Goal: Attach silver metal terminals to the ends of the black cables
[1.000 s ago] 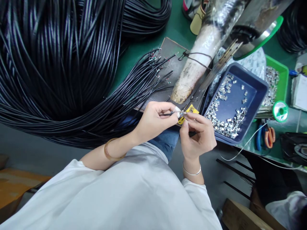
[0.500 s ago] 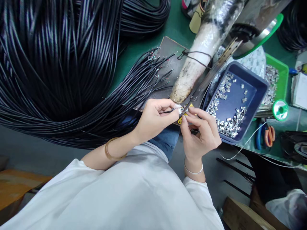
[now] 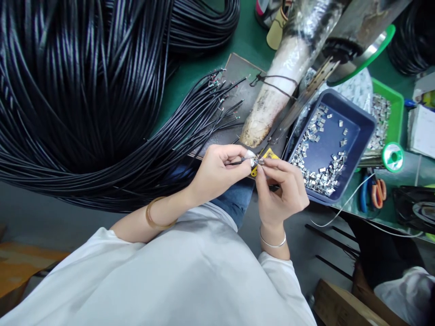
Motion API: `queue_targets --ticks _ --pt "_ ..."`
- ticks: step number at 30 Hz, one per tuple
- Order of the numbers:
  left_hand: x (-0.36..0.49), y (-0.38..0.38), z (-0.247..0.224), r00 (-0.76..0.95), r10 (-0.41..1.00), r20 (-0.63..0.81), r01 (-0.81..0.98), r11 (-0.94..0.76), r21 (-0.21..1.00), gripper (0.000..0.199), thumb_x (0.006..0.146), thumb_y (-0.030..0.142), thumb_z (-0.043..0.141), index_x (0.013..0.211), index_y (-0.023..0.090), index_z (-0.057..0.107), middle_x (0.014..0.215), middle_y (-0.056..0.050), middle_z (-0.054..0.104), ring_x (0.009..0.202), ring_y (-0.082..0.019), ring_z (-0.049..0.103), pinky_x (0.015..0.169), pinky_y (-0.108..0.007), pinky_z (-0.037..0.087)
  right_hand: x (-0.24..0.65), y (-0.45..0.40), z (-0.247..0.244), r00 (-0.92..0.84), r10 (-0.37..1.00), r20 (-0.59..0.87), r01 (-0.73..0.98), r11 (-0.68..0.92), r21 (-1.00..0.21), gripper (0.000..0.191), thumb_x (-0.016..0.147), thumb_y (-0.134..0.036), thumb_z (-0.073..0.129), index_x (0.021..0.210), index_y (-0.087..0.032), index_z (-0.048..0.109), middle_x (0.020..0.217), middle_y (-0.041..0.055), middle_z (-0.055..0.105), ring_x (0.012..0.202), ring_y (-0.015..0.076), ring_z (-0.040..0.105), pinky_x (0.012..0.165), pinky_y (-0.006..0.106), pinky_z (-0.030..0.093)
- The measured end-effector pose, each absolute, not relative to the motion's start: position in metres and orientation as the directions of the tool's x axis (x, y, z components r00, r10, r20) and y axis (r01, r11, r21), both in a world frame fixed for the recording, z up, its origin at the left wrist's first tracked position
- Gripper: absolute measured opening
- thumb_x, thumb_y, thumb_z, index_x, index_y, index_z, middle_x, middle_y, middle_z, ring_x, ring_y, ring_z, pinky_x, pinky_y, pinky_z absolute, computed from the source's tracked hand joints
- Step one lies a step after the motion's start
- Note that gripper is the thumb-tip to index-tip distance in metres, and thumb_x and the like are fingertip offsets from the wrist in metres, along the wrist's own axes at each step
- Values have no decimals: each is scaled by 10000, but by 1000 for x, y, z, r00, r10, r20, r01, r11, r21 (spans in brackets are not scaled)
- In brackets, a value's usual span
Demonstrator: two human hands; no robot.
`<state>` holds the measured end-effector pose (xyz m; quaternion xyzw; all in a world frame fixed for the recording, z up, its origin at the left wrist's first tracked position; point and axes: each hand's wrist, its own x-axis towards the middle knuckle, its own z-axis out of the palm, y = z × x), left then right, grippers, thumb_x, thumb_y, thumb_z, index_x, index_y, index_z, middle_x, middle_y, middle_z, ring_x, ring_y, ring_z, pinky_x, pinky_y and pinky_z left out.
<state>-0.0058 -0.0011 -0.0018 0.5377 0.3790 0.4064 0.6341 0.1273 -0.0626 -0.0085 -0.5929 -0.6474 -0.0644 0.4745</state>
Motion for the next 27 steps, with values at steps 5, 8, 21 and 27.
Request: queue_targets --ticks 5,8,21,27 --pt "-6 -2 -2 371 929 7 -119 40 992 120 792 195 641 756 109 716 597 21 550 493 -33 339 421 -159 243 126 -61 -7 156 685 711 840 287 -460 225 777 -59 748 925 -221 695 971 -7 736 878 132 724 726 269 640" --pt "-8 -2 -2 387 922 9 -111 38 993 127 796 198 641 769 110 728 621 13 575 505 -36 355 425 -157 257 124 -63 -7 152 688 709 839 289 -461 212 777 -63 747 909 -217 687 986 2 738 868 133 728 729 267 640" --pt "-15 -6 -1 545 833 -93 -76 160 984 115 786 173 633 686 126 600 539 57 397 504 -46 325 465 -191 265 135 -75 4 56 744 666 898 254 -359 283 847 -117 694 1073 -286 707 820 -32 676 700 76 655 657 199 533" --pt "-18 -5 -1 547 828 -125 -143 239 960 141 788 180 635 672 128 576 534 70 374 496 -35 291 458 -179 234 135 -78 1 -77 791 606 916 297 -271 299 824 -89 712 1084 -235 707 855 -3 698 728 73 657 671 181 512"
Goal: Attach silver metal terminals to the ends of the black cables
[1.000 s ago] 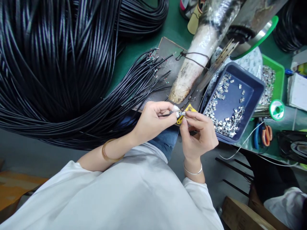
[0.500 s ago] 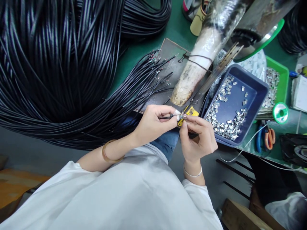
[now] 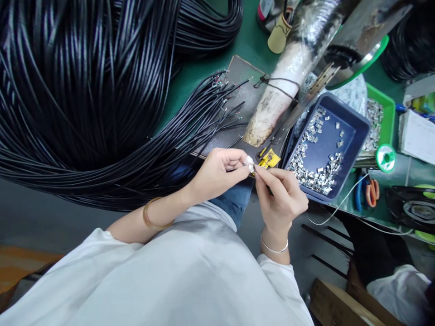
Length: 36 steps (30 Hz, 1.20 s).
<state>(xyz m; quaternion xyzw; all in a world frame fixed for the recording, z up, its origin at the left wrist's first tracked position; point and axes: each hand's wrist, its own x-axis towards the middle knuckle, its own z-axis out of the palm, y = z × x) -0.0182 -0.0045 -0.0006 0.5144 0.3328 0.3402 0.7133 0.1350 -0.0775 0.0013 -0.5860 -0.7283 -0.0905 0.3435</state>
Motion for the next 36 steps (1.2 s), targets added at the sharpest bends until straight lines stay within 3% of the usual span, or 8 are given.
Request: queue_targets --ticks 4,8,11,14,20,27,32,36 --pt "-17 -2 -2 517 839 -172 -176 301 937 150 774 221 660 667 126 615 539 52 438 506 -45 352 477 -178 279 140 -78 -3 -117 758 641 908 343 -240 332 830 -83 694 1122 -239 705 865 -2 741 751 109 714 760 220 580" --pt "-15 -1 -2 468 871 -147 -174 254 951 119 750 214 669 670 126 665 578 14 547 545 -72 458 511 -188 362 139 -74 -9 161 560 813 793 417 -445 415 894 -91 580 1280 -241 604 809 -30 739 554 105 684 720 292 647" --pt "-13 -1 -3 449 885 -123 -166 218 962 109 750 205 658 671 131 670 586 7 578 545 -80 490 518 -194 387 136 -68 -14 256 475 842 743 461 -486 382 902 -82 555 1250 -237 585 884 -18 752 668 143 747 779 370 667" --pt "-12 -1 -4 423 901 -94 -144 169 975 128 759 200 642 649 136 655 576 11 571 532 -76 483 510 -194 380 134 -67 -16 223 538 813 786 395 -477 270 861 -50 613 1076 -212 636 899 -16 764 784 164 767 868 414 657" --pt "-12 -2 -7 428 899 -90 -101 147 984 127 762 202 648 651 140 654 534 29 508 489 -62 410 476 -195 325 140 -70 -15 233 611 756 771 358 -527 190 845 -67 645 970 -210 626 954 12 749 845 180 761 736 351 661" --pt "-16 -3 -8 425 901 -87 -67 127 990 121 747 176 638 631 141 647 537 26 515 496 -66 424 485 -197 328 147 -79 -23 304 578 758 657 449 -606 207 882 -106 610 1043 -236 607 700 -66 682 522 100 662 436 210 532" --pt "-14 -4 -6 414 908 -62 -91 109 990 138 756 188 634 626 139 634 534 31 503 495 -60 412 483 -191 324 135 -77 -16 184 683 707 810 302 -502 158 816 -82 691 900 -206 640 927 6 756 886 156 739 775 311 630" --pt "-7 -3 -6 381 923 -48 -100 93 991 127 743 187 633 625 140 621 541 30 515 507 -64 433 495 -189 348 129 -70 -17 154 702 695 823 298 -484 152 822 -96 693 913 -209 648 1003 20 753 903 145 730 778 299 626"
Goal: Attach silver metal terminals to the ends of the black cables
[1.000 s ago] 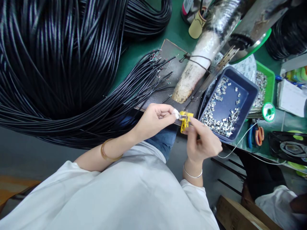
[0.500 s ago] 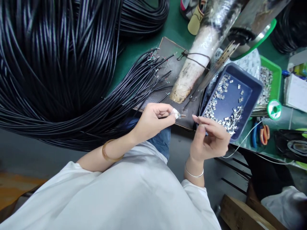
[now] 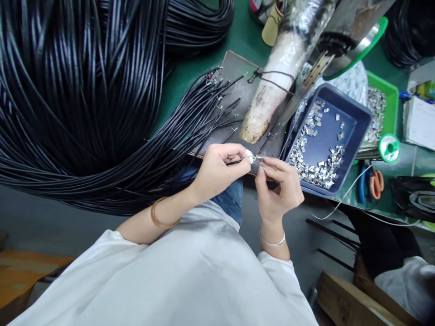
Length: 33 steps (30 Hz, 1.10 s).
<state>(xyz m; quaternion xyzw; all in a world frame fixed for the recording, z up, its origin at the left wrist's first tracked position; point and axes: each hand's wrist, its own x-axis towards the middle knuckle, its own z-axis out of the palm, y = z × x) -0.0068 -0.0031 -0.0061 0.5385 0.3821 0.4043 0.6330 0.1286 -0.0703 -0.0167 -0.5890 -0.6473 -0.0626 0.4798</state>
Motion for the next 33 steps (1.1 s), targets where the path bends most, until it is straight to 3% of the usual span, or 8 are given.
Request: queue_targets --ticks 13,22,33 --pt "-3 -2 -3 342 939 -26 -103 65 993 94 754 197 676 687 139 706 556 16 573 499 -65 460 489 -185 378 126 -62 -12 174 650 739 850 280 -447 172 799 -95 728 905 -226 696 962 3 732 869 151 726 777 327 643" --pt "-7 0 -3 362 931 -54 -110 100 989 86 742 173 663 691 133 718 584 9 618 521 -72 510 517 -183 416 128 -68 -18 113 685 720 823 341 -454 166 814 -93 683 881 -214 591 1073 37 721 935 159 739 753 303 676" --pt "-6 1 -3 374 927 -29 -104 73 992 99 744 166 642 697 128 719 607 9 621 541 -68 504 521 -173 409 128 -64 -16 147 666 731 818 334 -469 161 794 -85 701 868 -205 622 997 26 737 883 142 725 738 288 658"
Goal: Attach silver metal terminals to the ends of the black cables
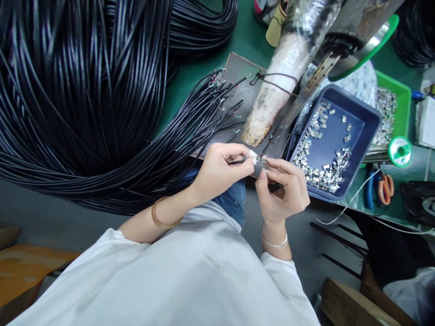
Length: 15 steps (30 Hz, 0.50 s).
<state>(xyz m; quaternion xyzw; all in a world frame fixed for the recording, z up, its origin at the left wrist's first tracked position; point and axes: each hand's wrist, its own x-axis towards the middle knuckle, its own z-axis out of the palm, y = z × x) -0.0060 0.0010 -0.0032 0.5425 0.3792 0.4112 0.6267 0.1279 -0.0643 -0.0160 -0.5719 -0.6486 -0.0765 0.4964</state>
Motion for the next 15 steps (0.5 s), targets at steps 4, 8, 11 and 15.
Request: queue_targets --ticks 4,8,11,15 --pt "-6 2 -2 380 925 -10 -87 47 995 112 753 166 631 704 128 724 597 8 610 533 -71 496 515 -181 394 127 -63 -14 151 646 748 818 343 -462 161 791 -89 707 860 -203 616 989 31 735 878 145 725 734 295 655" --pt "-6 1 -4 412 911 -5 -78 41 996 122 753 156 622 706 120 729 593 10 595 535 -67 475 511 -181 367 129 -65 -17 159 658 736 810 339 -479 156 795 -88 700 846 -203 607 965 30 738 854 136 721 716 276 643" --pt "-5 0 -6 413 911 -5 -62 34 997 127 762 165 620 722 122 731 576 21 560 524 -61 439 496 -181 334 131 -68 -18 163 658 736 809 337 -481 160 796 -94 703 857 -208 609 963 29 740 843 137 719 717 280 637" --pt "-5 -1 -4 410 912 -10 -63 39 997 116 765 176 618 701 121 699 551 34 493 509 -55 393 482 -187 295 131 -69 -17 163 664 730 821 318 -473 162 804 -99 706 879 -222 632 964 19 739 849 140 716 732 290 627"
